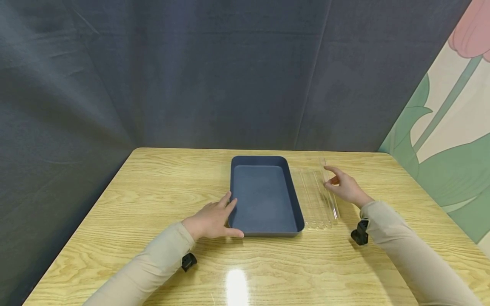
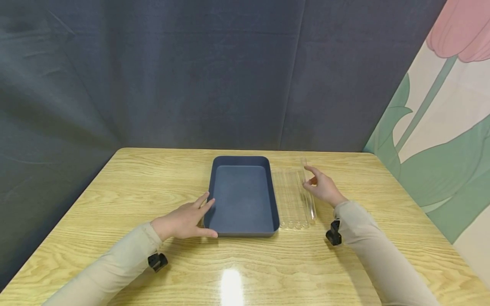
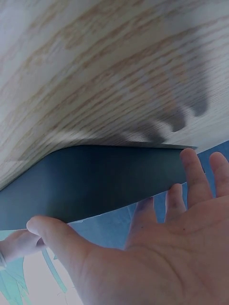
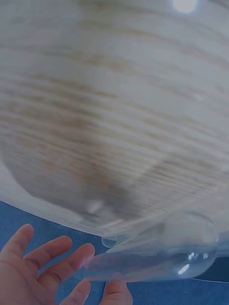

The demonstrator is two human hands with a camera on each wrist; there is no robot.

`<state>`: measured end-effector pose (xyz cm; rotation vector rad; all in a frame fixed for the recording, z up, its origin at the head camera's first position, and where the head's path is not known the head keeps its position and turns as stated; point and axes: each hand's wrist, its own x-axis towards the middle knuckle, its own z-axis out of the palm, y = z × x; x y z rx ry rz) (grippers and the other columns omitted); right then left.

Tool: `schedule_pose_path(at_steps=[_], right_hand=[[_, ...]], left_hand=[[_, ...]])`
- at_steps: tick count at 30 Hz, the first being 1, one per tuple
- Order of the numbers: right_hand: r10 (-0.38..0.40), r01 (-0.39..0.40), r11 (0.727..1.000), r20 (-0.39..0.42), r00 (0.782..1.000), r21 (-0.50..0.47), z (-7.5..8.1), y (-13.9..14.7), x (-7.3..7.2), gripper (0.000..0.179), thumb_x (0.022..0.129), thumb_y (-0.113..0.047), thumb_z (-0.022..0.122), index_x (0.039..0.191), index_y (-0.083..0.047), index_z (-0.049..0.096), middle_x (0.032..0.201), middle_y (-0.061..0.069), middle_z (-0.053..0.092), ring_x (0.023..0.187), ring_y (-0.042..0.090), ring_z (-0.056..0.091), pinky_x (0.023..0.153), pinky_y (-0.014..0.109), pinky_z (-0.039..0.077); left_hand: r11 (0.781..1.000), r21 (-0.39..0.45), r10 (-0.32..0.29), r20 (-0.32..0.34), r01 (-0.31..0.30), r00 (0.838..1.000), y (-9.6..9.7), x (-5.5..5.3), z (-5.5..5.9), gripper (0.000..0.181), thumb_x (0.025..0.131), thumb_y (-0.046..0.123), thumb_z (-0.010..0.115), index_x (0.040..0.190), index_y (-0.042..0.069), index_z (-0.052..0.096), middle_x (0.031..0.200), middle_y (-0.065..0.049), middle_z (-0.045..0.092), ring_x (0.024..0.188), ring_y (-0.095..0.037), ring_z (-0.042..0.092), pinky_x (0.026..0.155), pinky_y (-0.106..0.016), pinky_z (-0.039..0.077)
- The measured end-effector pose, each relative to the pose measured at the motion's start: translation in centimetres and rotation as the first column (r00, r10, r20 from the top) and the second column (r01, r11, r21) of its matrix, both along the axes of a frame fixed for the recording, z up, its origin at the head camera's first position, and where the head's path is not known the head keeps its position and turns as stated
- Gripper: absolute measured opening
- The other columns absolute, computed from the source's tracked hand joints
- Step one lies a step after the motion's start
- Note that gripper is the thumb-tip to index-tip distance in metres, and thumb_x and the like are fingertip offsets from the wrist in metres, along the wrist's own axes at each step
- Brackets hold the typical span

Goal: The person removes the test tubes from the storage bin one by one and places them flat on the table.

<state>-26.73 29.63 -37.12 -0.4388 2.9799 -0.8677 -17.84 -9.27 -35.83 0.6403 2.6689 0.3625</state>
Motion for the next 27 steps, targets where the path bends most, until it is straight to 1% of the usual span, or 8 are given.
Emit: schedule_pose_path(at_steps=[6, 9, 13, 16, 18, 21, 25, 27], right_hand=[[-0.011, 0.011, 1.000, 0.018, 1.000, 0.021, -0.3, 0.0, -0.1, 0.059, 0.092, -0.013, 0.057, 0.141, 0.007, 0.030, 0.094, 0.024, 0.065, 0.090, 0.038, 0.063, 0.078, 0.051, 0.051], [-0.012, 0.011, 1.000, 0.028, 1.000, 0.027, -0.3, 0.0, 0.0, 0.060, 0.091, -0.014, 0.057, 0.141, 0.007, 0.030, 0.094, 0.024, 0.064, 0.088, 0.038, 0.063, 0.075, 0.049, 0.051], [-0.023, 0.021, 0.999, 0.060, 0.998, 0.032, -0.5, -0.1, 0.0, 0.061, 0.091, -0.014, 0.056, 0.142, 0.006, 0.029, 0.095, 0.024, 0.063, 0.079, 0.029, 0.062, 0.067, 0.038, 0.051], [-0.036, 0.033, 0.999, 0.078, 0.996, 0.039, -0.8, 0.0, -0.1, 0.061, 0.091, -0.013, 0.055, 0.142, 0.005, 0.028, 0.094, 0.024, 0.063, 0.073, 0.021, 0.060, 0.061, 0.030, 0.047], [-0.038, 0.034, 0.998, 0.077, 0.996, 0.043, -0.9, 0.0, -0.1, 0.061, 0.090, -0.013, 0.055, 0.142, 0.006, 0.029, 0.093, 0.024, 0.063, 0.070, 0.019, 0.059, 0.059, 0.028, 0.045], [-0.034, 0.030, 0.998, 0.075, 0.997, 0.052, -1.1, -0.1, -0.2, 0.060, 0.090, -0.013, 0.056, 0.141, 0.007, 0.030, 0.092, 0.024, 0.063, 0.070, 0.019, 0.060, 0.058, 0.029, 0.046], [-0.024, 0.020, 0.998, 0.071, 0.997, 0.059, -1.2, -0.1, -0.3, 0.060, 0.090, -0.013, 0.057, 0.140, 0.008, 0.031, 0.091, 0.025, 0.063, 0.073, 0.023, 0.061, 0.060, 0.032, 0.048], [-0.022, 0.018, 0.998, 0.069, 0.997, 0.065, -1.3, -0.1, -0.3, 0.059, 0.090, -0.013, 0.057, 0.139, 0.009, 0.031, 0.091, 0.025, 0.063, 0.072, 0.023, 0.061, 0.060, 0.032, 0.048]], left_hand=[[1.000, -0.001, -0.002, -0.004, 0.002, 1.000, 0.0, 0.0, -0.1, 0.094, 0.083, 0.060, 0.056, 0.150, 0.007, 0.017, 0.158, -0.018, 0.003, 0.140, -0.036, 0.028, 0.114, -0.051, 0.024], [1.000, -0.002, -0.004, -0.005, 0.004, 1.000, 0.0, -0.1, -0.1, 0.094, 0.083, 0.060, 0.056, 0.150, 0.007, 0.017, 0.158, -0.018, 0.003, 0.140, -0.037, 0.028, 0.114, -0.052, 0.024], [1.000, -0.006, -0.006, -0.003, 0.006, 1.000, -0.1, 0.0, -0.1, 0.094, 0.084, 0.060, 0.056, 0.150, 0.007, 0.017, 0.158, -0.018, 0.002, 0.140, -0.037, 0.029, 0.114, -0.052, 0.024], [1.000, -0.007, -0.005, -0.002, 0.005, 1.000, -0.1, 0.0, -0.1, 0.094, 0.084, 0.060, 0.056, 0.150, 0.007, 0.016, 0.158, -0.018, 0.002, 0.140, -0.037, 0.029, 0.114, -0.053, 0.023], [1.000, -0.005, -0.003, -0.002, 0.003, 1.000, -0.1, 0.0, -0.1, 0.094, 0.083, 0.060, 0.056, 0.150, 0.007, 0.017, 0.158, -0.018, 0.002, 0.139, -0.037, 0.029, 0.114, -0.053, 0.024], [1.000, -0.003, 0.002, 0.000, -0.002, 1.000, 0.0, 0.0, 0.0, 0.094, 0.083, 0.060, 0.056, 0.150, 0.007, 0.017, 0.158, -0.018, 0.003, 0.139, -0.037, 0.029, 0.114, -0.052, 0.024], [1.000, -0.004, 0.004, 0.003, -0.004, 1.000, 0.0, 0.0, 0.0, 0.094, 0.083, 0.060, 0.056, 0.150, 0.007, 0.017, 0.158, -0.018, 0.003, 0.139, -0.036, 0.030, 0.114, -0.052, 0.024], [1.000, -0.004, 0.003, 0.003, -0.003, 1.000, 0.0, 0.0, 0.0, 0.094, 0.083, 0.060, 0.056, 0.150, 0.007, 0.017, 0.158, -0.018, 0.003, 0.139, -0.036, 0.030, 0.114, -0.052, 0.024]])
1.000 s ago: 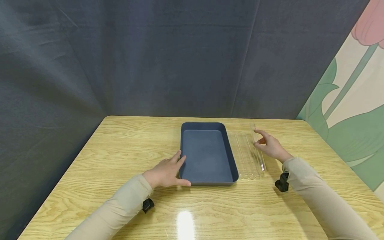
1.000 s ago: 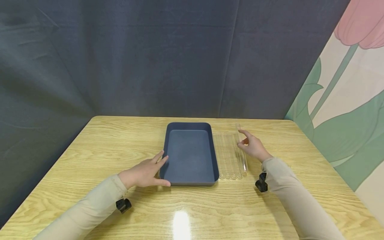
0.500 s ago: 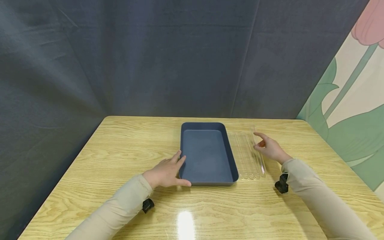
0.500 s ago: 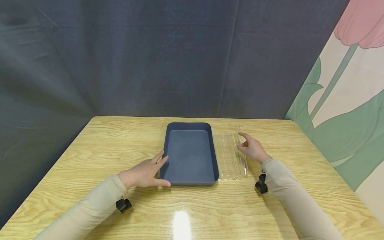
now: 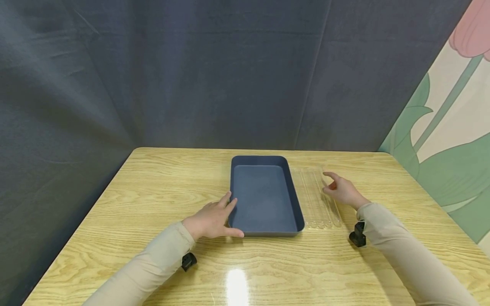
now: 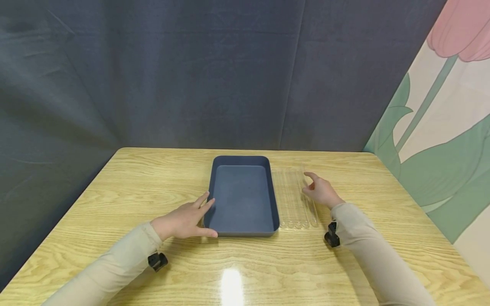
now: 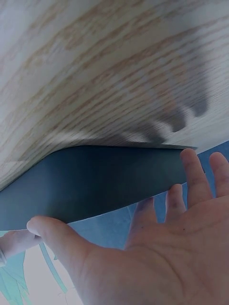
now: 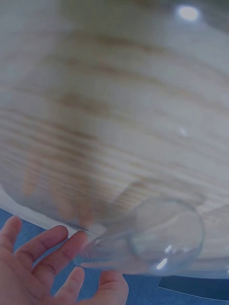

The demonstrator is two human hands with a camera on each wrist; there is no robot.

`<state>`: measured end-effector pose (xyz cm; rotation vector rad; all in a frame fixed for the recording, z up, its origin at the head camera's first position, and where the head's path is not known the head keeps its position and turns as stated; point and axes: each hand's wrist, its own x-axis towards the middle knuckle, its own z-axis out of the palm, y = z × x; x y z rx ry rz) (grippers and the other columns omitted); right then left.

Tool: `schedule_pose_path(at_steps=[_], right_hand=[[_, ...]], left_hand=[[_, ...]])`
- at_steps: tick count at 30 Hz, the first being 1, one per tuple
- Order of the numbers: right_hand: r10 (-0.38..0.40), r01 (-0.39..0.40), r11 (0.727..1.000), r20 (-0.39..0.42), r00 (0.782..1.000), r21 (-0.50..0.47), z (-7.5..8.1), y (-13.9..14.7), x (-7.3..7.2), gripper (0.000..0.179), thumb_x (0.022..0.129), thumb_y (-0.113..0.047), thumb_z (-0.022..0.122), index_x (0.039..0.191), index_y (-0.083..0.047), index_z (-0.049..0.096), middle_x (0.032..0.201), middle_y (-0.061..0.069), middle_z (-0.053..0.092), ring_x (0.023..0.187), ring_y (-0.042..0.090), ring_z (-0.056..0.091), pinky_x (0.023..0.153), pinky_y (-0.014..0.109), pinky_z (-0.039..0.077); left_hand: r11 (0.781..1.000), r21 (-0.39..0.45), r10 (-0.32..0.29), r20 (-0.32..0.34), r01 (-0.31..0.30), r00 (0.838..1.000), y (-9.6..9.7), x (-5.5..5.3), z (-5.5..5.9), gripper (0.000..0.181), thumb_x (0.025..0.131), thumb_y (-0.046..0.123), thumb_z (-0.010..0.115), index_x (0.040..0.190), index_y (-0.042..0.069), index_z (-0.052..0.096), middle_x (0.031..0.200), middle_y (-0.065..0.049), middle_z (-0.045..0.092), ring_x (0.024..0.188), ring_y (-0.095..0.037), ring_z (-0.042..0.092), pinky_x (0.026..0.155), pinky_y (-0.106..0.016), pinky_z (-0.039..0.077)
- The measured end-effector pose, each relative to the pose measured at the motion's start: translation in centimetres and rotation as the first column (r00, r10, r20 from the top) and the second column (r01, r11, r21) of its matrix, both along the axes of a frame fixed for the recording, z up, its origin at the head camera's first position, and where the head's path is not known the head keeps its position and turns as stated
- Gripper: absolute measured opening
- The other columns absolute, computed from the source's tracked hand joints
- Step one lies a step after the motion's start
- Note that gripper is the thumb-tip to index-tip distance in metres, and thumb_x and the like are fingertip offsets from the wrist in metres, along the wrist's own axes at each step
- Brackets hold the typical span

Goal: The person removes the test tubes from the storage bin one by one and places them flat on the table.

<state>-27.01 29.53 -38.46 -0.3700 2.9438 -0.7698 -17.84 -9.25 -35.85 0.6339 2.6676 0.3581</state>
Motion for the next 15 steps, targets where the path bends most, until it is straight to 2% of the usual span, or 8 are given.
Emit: schedule_pose_path(at_steps=[7, 15], right_hand=[[-0.009, 0.009, 1.000, 0.002, 1.000, 0.006, -0.34, -0.05, -0.02, 0.058, 0.090, -0.012, 0.056, 0.138, 0.011, 0.032, 0.090, 0.025, 0.063, 0.070, 0.021, 0.060, 0.058, 0.029, 0.046], [-0.023, 0.023, 0.999, -0.016, 1.000, 0.024, -0.47, -0.22, -0.13, 0.055, 0.090, -0.013, 0.053, 0.136, 0.011, 0.035, 0.094, 0.028, 0.062, 0.076, 0.028, 0.062, 0.063, 0.036, 0.050]], left_hand=[[1.000, 0.002, 0.000, 0.003, 0.000, 1.000, 0.01, -0.06, -0.05, 0.094, 0.084, 0.060, 0.056, 0.150, 0.007, 0.017, 0.158, -0.018, 0.003, 0.140, -0.037, 0.029, 0.114, -0.053, 0.023], [1.000, -0.002, -0.005, -0.002, 0.005, 1.000, -0.01, -0.08, -0.05, 0.093, 0.084, 0.060, 0.056, 0.150, 0.007, 0.017, 0.158, -0.019, 0.002, 0.139, -0.037, 0.030, 0.114, -0.053, 0.024]])
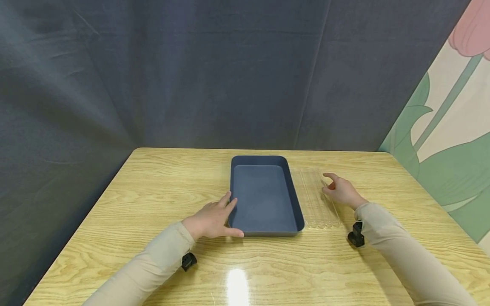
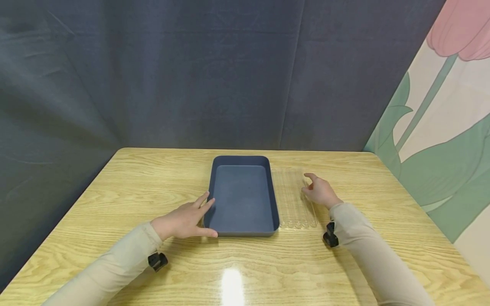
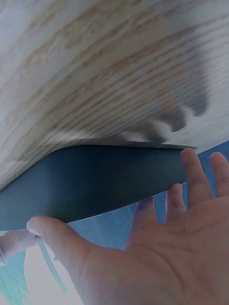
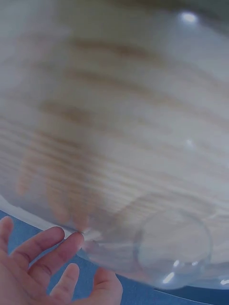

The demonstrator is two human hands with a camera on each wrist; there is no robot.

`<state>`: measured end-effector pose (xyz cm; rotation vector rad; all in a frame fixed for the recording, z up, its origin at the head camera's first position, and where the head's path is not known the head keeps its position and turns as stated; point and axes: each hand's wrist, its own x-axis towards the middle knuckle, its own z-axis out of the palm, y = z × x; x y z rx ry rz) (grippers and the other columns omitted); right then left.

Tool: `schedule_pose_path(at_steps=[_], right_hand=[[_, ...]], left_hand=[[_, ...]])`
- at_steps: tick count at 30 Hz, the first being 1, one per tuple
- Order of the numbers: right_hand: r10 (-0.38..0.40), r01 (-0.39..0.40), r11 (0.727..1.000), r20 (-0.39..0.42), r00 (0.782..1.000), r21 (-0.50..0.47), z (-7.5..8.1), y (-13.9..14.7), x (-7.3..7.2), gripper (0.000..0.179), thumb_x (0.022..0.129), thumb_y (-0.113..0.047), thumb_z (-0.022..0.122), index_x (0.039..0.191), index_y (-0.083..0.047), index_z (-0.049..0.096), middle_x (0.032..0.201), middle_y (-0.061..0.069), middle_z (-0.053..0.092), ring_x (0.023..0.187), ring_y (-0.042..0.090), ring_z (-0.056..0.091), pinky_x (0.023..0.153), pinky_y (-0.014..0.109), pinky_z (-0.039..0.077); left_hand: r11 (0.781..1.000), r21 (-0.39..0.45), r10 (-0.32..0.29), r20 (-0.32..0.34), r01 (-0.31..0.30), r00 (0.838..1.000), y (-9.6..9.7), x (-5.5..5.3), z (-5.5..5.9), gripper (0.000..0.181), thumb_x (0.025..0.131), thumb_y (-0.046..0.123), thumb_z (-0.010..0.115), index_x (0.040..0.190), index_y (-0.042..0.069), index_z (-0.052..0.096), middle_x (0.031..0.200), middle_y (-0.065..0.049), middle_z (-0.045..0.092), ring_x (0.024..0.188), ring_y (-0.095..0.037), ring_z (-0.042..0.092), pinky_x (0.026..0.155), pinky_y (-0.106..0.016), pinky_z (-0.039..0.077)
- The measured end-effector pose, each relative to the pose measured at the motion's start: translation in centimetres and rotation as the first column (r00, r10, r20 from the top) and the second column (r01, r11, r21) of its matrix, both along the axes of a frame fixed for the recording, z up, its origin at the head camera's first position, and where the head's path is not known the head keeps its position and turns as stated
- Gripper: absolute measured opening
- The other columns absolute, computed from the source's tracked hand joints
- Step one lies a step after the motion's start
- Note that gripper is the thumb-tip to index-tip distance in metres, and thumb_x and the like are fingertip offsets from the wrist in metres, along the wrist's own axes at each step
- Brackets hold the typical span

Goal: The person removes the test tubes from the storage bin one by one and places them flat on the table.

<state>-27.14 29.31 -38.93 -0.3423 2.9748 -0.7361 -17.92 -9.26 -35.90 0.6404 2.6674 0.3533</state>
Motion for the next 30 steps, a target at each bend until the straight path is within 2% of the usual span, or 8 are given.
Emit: schedule_pose_path(at_steps=[6, 13, 14, 20, 21, 30], right_hand=[[-0.005, 0.005, 1.000, -0.007, 1.000, 0.011, 0.0, -0.1, 0.1, 0.053, 0.090, -0.013, 0.052, 0.134, 0.012, 0.037, 0.095, 0.030, 0.062, 0.079, 0.032, 0.062, 0.066, 0.040, 0.051], [-0.013, 0.013, 1.000, 0.013, 1.000, 0.013, 0.3, -0.1, 0.4, 0.053, 0.092, -0.015, 0.054, 0.135, 0.011, 0.037, 0.096, 0.029, 0.063, 0.078, 0.030, 0.063, 0.065, 0.038, 0.051], [-0.012, 0.012, 1.000, 0.014, 1.000, 0.009, 0.4, -0.1, 0.4, 0.053, 0.092, -0.015, 0.054, 0.135, 0.011, 0.038, 0.097, 0.029, 0.063, 0.078, 0.030, 0.063, 0.065, 0.038, 0.051], [0.009, -0.009, 1.000, 0.003, 1.000, 0.007, 1.3, -0.4, 0.5, 0.052, 0.093, -0.016, 0.053, 0.134, 0.012, 0.038, 0.099, 0.030, 0.062, 0.080, 0.032, 0.062, 0.068, 0.042, 0.051], [0.013, -0.013, 1.000, -0.004, 1.000, 0.009, 1.5, -0.5, 0.5, 0.052, 0.093, -0.016, 0.053, 0.134, 0.012, 0.039, 0.099, 0.030, 0.062, 0.081, 0.033, 0.062, 0.069, 0.043, 0.051], [0.053, -0.052, 0.998, -0.070, 0.996, 0.019, 3.5, -1.8, 0.8, 0.047, 0.093, -0.018, 0.054, 0.130, 0.010, 0.045, 0.103, 0.030, 0.063, 0.092, 0.041, 0.061, 0.079, 0.051, 0.050]], left_hand=[[1.000, -0.004, -0.001, -0.001, 0.001, 1.000, 0.0, 0.1, 0.0, 0.093, 0.084, 0.060, 0.056, 0.150, 0.007, 0.017, 0.158, -0.019, 0.002, 0.139, -0.037, 0.030, 0.114, -0.052, 0.024], [1.000, 0.011, -0.006, 0.002, 0.006, 1.000, -0.1, 0.2, 0.2, 0.095, 0.083, 0.061, 0.056, 0.150, 0.006, 0.017, 0.158, -0.018, 0.003, 0.139, -0.037, 0.030, 0.114, -0.052, 0.024], [1.000, 0.020, -0.020, -0.014, 0.020, 1.000, -0.2, -0.1, -0.4, 0.097, 0.082, 0.065, 0.052, 0.150, 0.007, 0.016, 0.157, -0.019, 0.002, 0.139, -0.038, 0.030, 0.113, -0.053, 0.024], [0.999, 0.025, -0.033, -0.018, 0.033, 0.999, -0.2, -0.1, -0.3, 0.096, 0.083, 0.064, 0.053, 0.150, 0.006, 0.017, 0.157, -0.021, 0.002, 0.139, -0.038, 0.028, 0.114, -0.052, 0.024], [1.000, 0.019, -0.022, -0.003, 0.022, 1.000, -0.1, 0.1, 0.3, 0.094, 0.084, 0.060, 0.056, 0.150, 0.005, 0.018, 0.157, -0.020, 0.003, 0.140, -0.037, 0.028, 0.114, -0.051, 0.024], [0.999, 0.025, -0.026, -0.006, 0.026, 1.000, -0.3, 0.0, 0.2, 0.094, 0.084, 0.057, 0.058, 0.150, 0.006, 0.017, 0.157, -0.021, 0.005, 0.141, -0.040, 0.024, 0.113, -0.054, 0.022]])
